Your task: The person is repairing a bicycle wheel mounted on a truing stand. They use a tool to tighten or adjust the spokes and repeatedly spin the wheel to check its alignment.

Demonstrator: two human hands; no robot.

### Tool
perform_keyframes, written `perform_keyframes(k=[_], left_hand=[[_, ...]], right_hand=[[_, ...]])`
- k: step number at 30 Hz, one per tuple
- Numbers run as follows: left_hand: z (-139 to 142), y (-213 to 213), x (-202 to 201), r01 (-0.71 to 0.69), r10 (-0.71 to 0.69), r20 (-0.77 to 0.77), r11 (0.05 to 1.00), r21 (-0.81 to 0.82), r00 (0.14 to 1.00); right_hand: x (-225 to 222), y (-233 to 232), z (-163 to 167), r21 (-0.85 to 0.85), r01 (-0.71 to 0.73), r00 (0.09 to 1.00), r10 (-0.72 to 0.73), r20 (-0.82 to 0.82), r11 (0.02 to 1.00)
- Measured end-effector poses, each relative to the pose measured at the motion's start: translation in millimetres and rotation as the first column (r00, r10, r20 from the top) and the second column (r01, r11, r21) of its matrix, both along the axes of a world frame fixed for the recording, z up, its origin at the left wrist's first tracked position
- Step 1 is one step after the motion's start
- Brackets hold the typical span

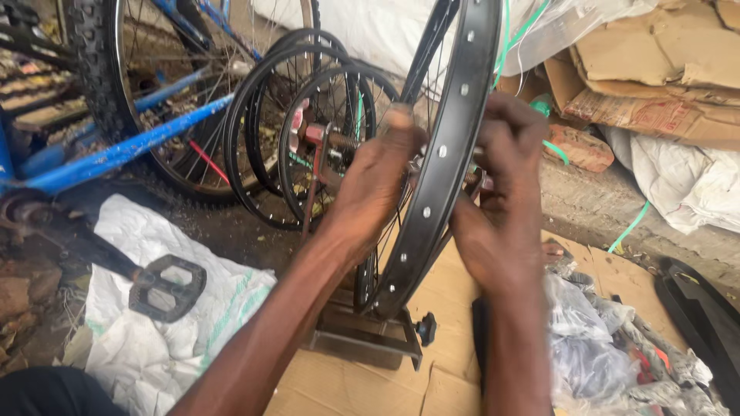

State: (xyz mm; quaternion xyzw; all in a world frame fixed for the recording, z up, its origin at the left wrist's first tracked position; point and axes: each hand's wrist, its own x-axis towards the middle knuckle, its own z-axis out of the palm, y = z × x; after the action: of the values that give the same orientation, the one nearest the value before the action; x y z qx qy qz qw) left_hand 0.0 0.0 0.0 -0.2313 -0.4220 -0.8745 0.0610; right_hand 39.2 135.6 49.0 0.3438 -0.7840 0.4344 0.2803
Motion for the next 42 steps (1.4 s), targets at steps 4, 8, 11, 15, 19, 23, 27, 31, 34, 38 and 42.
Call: perform_keyframes(k=[4,8,11,15,19,23,27,31,34,38,42], left_hand=[[-19,-12,-2,0.043,-0.034,-0.094,0.994,0.097,0.995],[-27,-11,-9,0.067,-0.072,-0.159,0.997,-0.037,0.985],[-25,2,-9,0.053,-0.05,0.11,0.998,-0.032,0.993],[-21,5,-6,-0.026,0.027,-0.024,0.998,0.061,0.999],[-21,-14,-3,0.047,-0.041,-0.088,0.997,0.063,0.995],[-17,-7,-5,-0.05,0.047,-0.102,0.998,-0.026,0.994],[-5,-3,-6,-0.073,0.066,-0.052,0.985,-0.155,0.996],[10,-14,26,-0.405,0.402,-0.062,0.885,-0.228,0.914],[3,-33,70,-0.665,0.534,-0.421,0.69,-0.284,0.733],[-8,-33,94,-0.864,0.493,-0.729,0.421,-0.276,0.474],[-2,-21,79,-0.85,0.541,-0.667,0.429,-0.305,0.513]], right_hand=[[0,-16,-3,-0.077,0.19,0.981,-0.186,0.059,0.979],[7,-8,12,-0.089,-0.271,0.953,0.281,0.118,0.958],[14,-11,15,-0.127,-0.149,0.951,0.178,0.254,0.981],[10,-19,10,0.015,0.056,0.998,-0.055,-0.036,0.998],[1,-22,5,-0.091,0.128,0.986,-0.137,-0.1,0.988],[8,-9,-2,-0.093,0.044,0.997,-0.05,-0.066,0.995],[10,-9,-12,-0.166,-0.052,0.999,0.053,0.004,0.985],[3,-10,-13,-0.334,0.016,0.979,0.054,0.198,0.942],[-5,-9,-13,-0.44,0.029,0.964,0.091,0.251,0.898],[-4,-7,-22,-0.722,-0.26,0.904,0.425,0.052,0.641],[-1,-7,-41,-0.686,-0.228,0.935,0.351,0.044,0.691]])
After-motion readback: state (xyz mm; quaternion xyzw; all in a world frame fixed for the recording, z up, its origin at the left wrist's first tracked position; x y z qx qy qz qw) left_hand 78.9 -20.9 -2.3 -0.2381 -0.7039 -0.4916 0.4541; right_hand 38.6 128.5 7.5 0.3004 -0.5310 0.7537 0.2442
